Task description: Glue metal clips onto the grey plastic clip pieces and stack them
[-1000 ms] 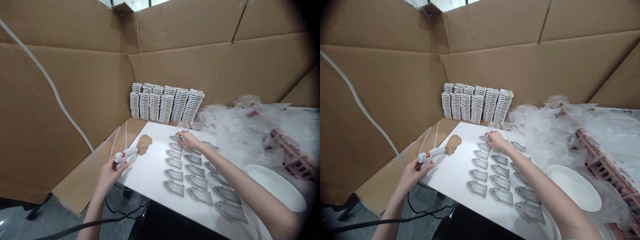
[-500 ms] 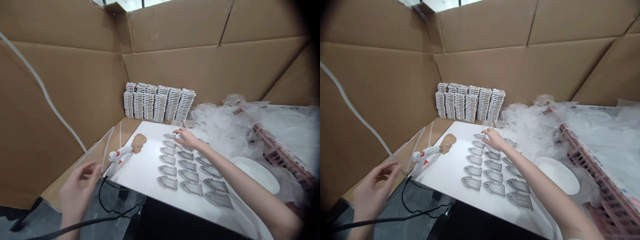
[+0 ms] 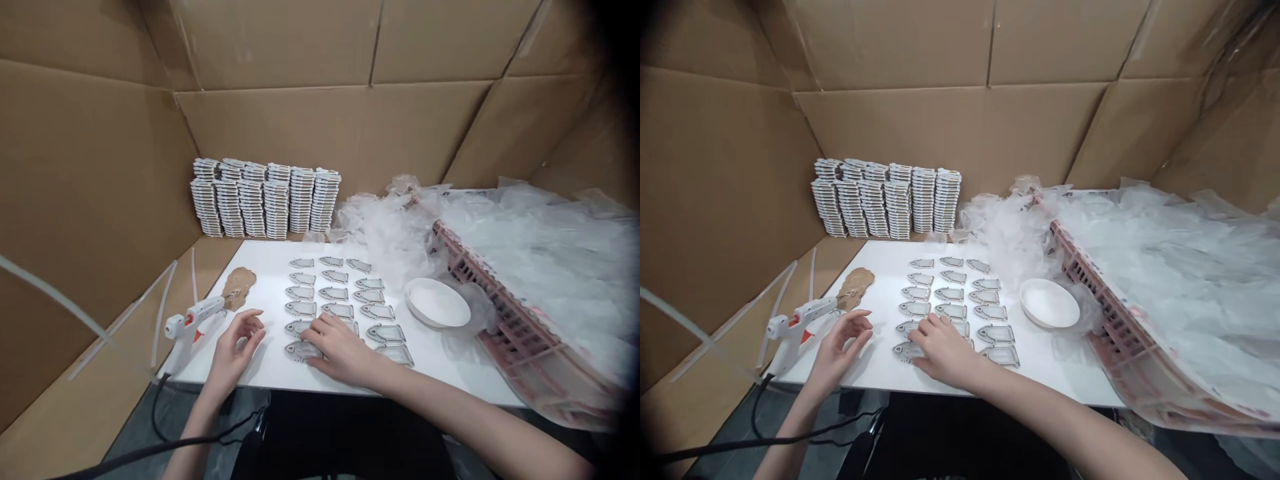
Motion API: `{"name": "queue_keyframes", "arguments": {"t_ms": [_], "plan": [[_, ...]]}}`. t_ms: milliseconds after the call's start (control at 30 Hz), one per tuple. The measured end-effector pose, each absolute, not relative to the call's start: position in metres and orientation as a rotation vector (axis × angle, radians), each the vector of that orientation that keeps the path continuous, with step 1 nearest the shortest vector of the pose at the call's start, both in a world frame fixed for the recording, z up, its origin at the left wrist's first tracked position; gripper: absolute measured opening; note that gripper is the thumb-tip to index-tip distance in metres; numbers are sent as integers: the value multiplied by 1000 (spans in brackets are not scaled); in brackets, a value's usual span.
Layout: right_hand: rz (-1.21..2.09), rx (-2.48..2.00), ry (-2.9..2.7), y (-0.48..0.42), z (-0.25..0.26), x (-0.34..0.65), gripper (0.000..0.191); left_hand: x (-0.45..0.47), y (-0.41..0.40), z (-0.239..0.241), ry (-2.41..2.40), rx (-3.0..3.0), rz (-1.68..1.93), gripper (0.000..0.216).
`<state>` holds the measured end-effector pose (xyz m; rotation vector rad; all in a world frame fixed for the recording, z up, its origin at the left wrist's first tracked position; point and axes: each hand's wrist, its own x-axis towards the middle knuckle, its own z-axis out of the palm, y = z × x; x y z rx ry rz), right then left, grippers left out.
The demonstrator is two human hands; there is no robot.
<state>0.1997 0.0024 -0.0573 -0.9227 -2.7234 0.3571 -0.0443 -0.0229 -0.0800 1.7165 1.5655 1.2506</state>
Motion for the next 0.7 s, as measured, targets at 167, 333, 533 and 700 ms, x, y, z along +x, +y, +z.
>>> {"name": "queue_keyframes", "arguments": {"t_ms": [167,333,533,700], "plan": [[302,-1005,-2697,-2,-67,193,27,-53,-23,-92,1469,1620,1315,36],[471,-1039,-2514,-1,-52,219,27,-59,-23,-93,1420,1496,1342,33],[466,-1232,-2409,-6,-49,272,21,-57,-21,-90,1446,1457,1324,35],[478,-1276,-2440,-13,-58,279,19,-55,-20,-89,1470,1452,1315,35]]}}
